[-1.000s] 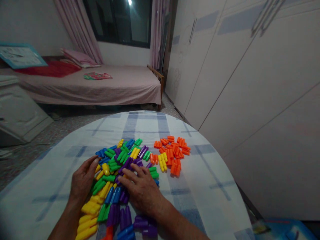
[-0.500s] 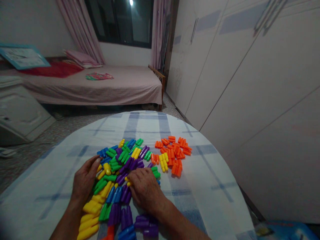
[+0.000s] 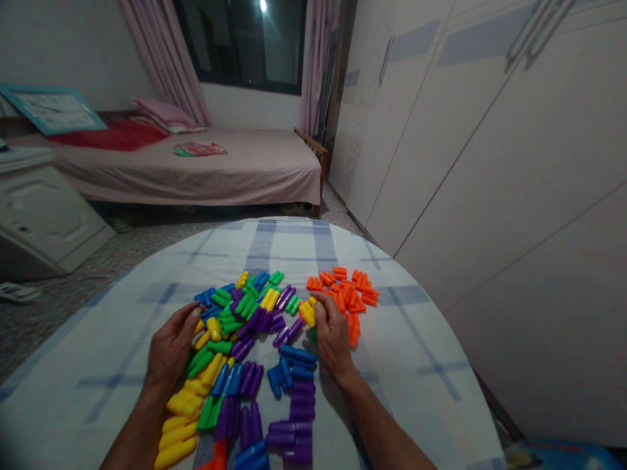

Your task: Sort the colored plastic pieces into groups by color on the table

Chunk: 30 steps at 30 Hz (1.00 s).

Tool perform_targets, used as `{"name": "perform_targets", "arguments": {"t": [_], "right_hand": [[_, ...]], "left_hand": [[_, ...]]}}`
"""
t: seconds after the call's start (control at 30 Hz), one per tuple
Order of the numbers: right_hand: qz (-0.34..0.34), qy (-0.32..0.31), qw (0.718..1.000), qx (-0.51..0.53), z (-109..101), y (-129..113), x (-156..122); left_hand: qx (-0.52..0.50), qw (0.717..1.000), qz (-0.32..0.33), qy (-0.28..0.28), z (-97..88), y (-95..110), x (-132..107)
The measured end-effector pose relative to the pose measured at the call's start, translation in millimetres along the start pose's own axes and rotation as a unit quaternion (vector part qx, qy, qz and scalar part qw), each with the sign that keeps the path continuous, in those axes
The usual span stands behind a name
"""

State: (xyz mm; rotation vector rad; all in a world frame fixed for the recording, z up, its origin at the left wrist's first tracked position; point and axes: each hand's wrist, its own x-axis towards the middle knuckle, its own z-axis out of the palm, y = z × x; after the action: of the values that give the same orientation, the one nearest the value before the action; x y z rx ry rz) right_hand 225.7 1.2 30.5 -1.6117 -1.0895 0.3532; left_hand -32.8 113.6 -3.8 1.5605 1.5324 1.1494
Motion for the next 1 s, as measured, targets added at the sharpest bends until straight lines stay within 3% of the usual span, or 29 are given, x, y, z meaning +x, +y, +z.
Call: {"name": "perform_targets", "arguments": {"t": [0.2, 0.3, 0.4, 0.47, 0.53, 0.6, 0.7, 0.87, 1.0], "right_hand": [[0.038, -0.014, 0.998, 0.051, -2, 5, 2], [0.002, -0.097, 0.995, 0.037, 4, -8, -8], [-0.058, -0.217, 0.974, 0.026, 10, -26, -20], [-0.106, -0.252, 0.962, 0.005, 11, -32, -23], [-0.152, -0.207, 0.965, -0.051, 9, -29, -20], [-0.180, -0.119, 0.965, -0.150, 3, -19, -10], [-0.187, -0.044, 0.933, -0.305, -7, 2, 4], [-0.180, -0.070, 0.884, -0.426, -16, 18, 10], [-0.176, -0.089, 0.875, -0.443, -15, 15, 8]], "left_hand": [[0.001, 1.000, 0.005, 0.002, -0.3, -2, 0], [0.002, 1.000, 0.005, 0.003, -0.1, -1, 0], [0.005, 1.000, 0.007, 0.006, 0.2, -1, 0], [0.007, 1.000, 0.010, 0.003, 0.2, -2, 0], [0.011, 1.000, 0.011, 0.000, 0.1, -3, 1], [0.013, 1.000, 0.010, 0.001, 0.0, -4, 2], [0.011, 1.000, 0.009, 0.001, -0.1, -4, 2], [0.010, 1.000, 0.015, 0.002, -0.3, -4, 2], [0.010, 1.000, 0.012, -0.002, 0.2, -6, 3]]}}
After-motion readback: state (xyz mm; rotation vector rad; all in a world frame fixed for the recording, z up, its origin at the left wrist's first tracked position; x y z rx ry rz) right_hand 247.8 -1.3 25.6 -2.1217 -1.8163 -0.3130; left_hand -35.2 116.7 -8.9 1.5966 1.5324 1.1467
